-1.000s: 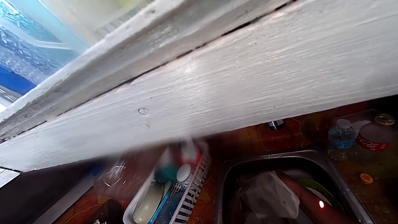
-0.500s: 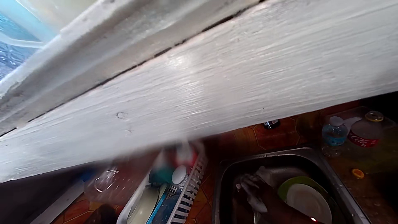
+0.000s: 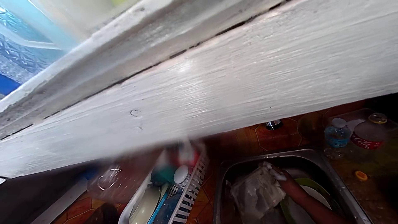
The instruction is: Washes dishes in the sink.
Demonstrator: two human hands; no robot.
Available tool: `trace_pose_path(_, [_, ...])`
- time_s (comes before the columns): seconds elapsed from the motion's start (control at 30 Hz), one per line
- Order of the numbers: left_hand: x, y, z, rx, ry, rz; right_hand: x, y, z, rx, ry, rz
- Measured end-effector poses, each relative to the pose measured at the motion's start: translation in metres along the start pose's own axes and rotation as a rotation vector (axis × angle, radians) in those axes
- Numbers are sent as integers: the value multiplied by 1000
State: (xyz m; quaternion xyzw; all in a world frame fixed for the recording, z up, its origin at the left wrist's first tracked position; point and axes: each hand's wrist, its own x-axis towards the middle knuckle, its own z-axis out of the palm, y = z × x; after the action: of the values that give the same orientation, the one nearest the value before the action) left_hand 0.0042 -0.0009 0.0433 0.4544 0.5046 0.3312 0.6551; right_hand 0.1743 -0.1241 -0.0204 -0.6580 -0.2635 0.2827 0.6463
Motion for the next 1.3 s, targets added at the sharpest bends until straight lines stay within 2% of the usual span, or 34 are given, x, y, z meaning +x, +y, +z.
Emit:
trace_pose_path(0.1, [0, -2, -3, -214, -27, -110, -14, 4, -1, 106, 50, -16])
trace_pose_path(0.17, [0, -4, -5, -322, -51, -158, -23, 8, 5, 82, 120, -97])
trace_pose_path(0.27, [-5, -4, 0, -395, -109, -188, -35, 19, 22, -91, 267, -309])
trace_pose_path(0.33, [-9, -8, 7, -445, -118, -238, -46, 22, 25, -352, 295, -466])
trace_pose_path(0.4, [-8, -12, 12, -506, -115, -297, -60, 15, 25, -530, 208, -578])
trace_pose_path(0.5, [-6, -14, 16, -540, -125, -323, -72, 13, 32, -653, 74, -754])
trace_pose_path(0.67, [-13, -2, 18, -459, -195, -325, -72, 2, 32, -684, -144, -1003])
trace_pose_path(0.8, [-25, 15, 28, -342, -113, -298, -60, 4, 37, -743, -229, -1186])
trace_pose_path(0.9, [-25, 13, 27, -251, -122, -163, -58, -12, 43, -795, -250, -1154])
trace_pose_path(1.0, [-35, 12, 25, 78, -94, -21, -59, -29, 49, -845, -280, -1087])
trace_pose_path(1.07, [-37, 5, 18, 204, -149, 110, -57, -36, 53, -834, -275, -1058])
trace_pose_path(1.17, [-36, -3, 19, 88, -166, 200, -53, -42, 56, -758, -230, -995])
trace_pose_path(1.3, [-38, -15, 13, -4, -198, 206, -38, -47, 59, -507, -94, -836])
